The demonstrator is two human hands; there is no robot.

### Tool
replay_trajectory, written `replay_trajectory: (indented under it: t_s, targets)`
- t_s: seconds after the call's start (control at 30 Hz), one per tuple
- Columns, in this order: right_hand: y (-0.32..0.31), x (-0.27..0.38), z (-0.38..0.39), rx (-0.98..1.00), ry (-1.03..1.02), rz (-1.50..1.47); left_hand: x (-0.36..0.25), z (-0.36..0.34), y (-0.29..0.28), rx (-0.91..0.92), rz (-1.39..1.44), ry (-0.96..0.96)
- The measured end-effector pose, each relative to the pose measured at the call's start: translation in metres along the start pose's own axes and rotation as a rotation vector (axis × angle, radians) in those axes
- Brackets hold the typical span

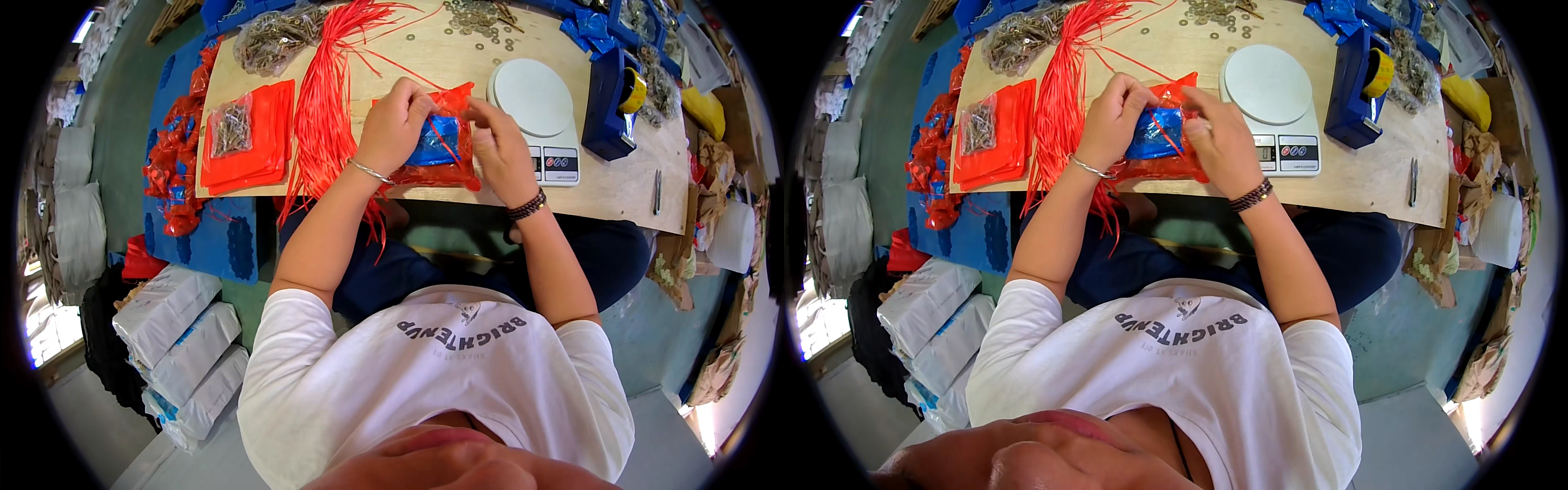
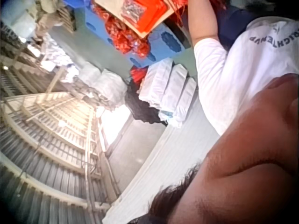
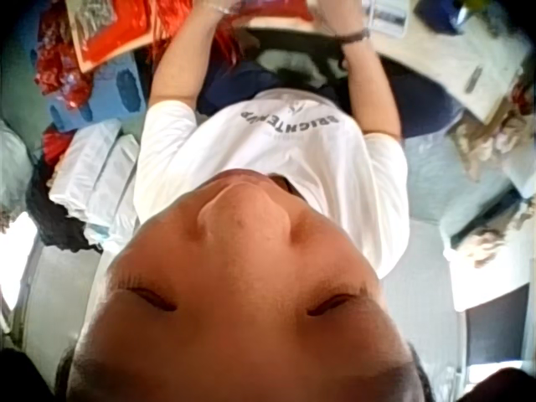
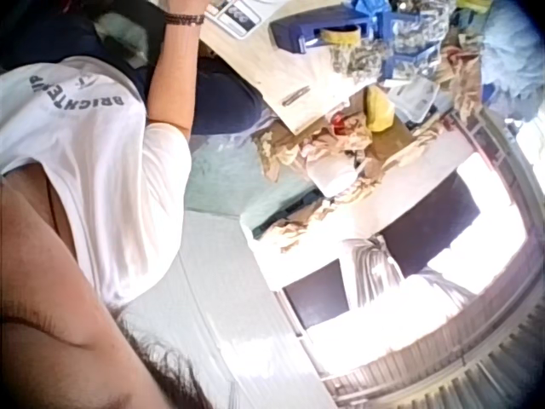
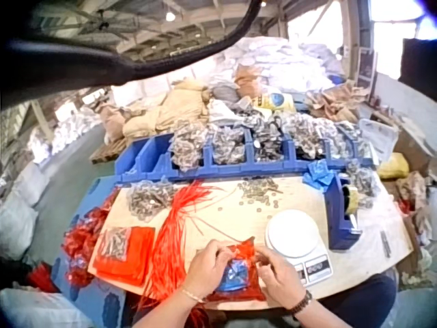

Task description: The person weighs metal washers and screws on a digital scale, places them into small red bags, and seals the bags using tape.

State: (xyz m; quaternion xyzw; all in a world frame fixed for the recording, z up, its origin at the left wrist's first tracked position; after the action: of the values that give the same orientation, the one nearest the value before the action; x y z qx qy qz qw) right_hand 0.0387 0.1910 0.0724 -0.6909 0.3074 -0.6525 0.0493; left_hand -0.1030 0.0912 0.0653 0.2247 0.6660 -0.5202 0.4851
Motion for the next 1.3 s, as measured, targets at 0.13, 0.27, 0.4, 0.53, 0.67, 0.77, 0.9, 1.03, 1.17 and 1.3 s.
replay_trajectory:
  t_s: [0.13,0.27,0.4,0.53,0.67,0.77,0.9,1.03,1.17,1.3]
  targets:
    - [0.014,0.020,-0.020,-0.001,-0.146,0.699,0.014,0.002,-0.015,-0.136,0.094,0.049]
    - [0.017,0.006,-0.045,0.164,-0.166,0.915,0.022,0.004,-0.022,-0.194,0.136,0.130]
    - [0.020,-0.013,-0.054,0.288,-0.165,0.899,0.021,0.010,-0.020,-0.088,0.160,0.068]
    - [-0.016,-0.012,-0.052,-0.031,-0.142,0.920,0.028,0.013,-0.021,-0.136,0.078,0.099]
    - [-0.082,0.013,-0.012,-0.459,-0.202,0.531,0.036,0.021,-0.035,-0.242,0.123,0.108]
    - [-0.063,-0.006,0.017,-0.190,-0.161,0.398,0.042,0.024,-0.041,-0.223,0.219,0.098]
    - [-0.007,-0.018,0.056,0.433,0.049,-0.086,0.024,0.034,-0.045,-0.123,0.203,0.014]
    - [0.008,-0.036,0.059,0.607,0.226,-0.339,0.014,0.057,-0.027,0.025,0.017,-0.164]
    - [0.018,-0.037,0.047,0.667,0.198,-0.669,0.022,0.071,0.001,0.090,-0.120,-0.198]
    - [0.028,-0.034,0.046,0.643,0.091,-0.749,0.011,0.060,0.035,0.007,-0.232,-0.179]
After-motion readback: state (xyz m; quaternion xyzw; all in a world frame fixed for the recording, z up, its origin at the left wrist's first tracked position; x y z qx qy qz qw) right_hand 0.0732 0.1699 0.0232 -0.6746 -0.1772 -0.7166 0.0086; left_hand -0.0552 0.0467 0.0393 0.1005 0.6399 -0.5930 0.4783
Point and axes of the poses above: each hand's wrist, its own z-axis away from the middle knuckle, its own y-axis out of the palm, x = y × z, the point moved 6 cm from there along -z, towards the middle knuckle, and after that the axes turned 14 degrees about x, right-handed, at the moved point
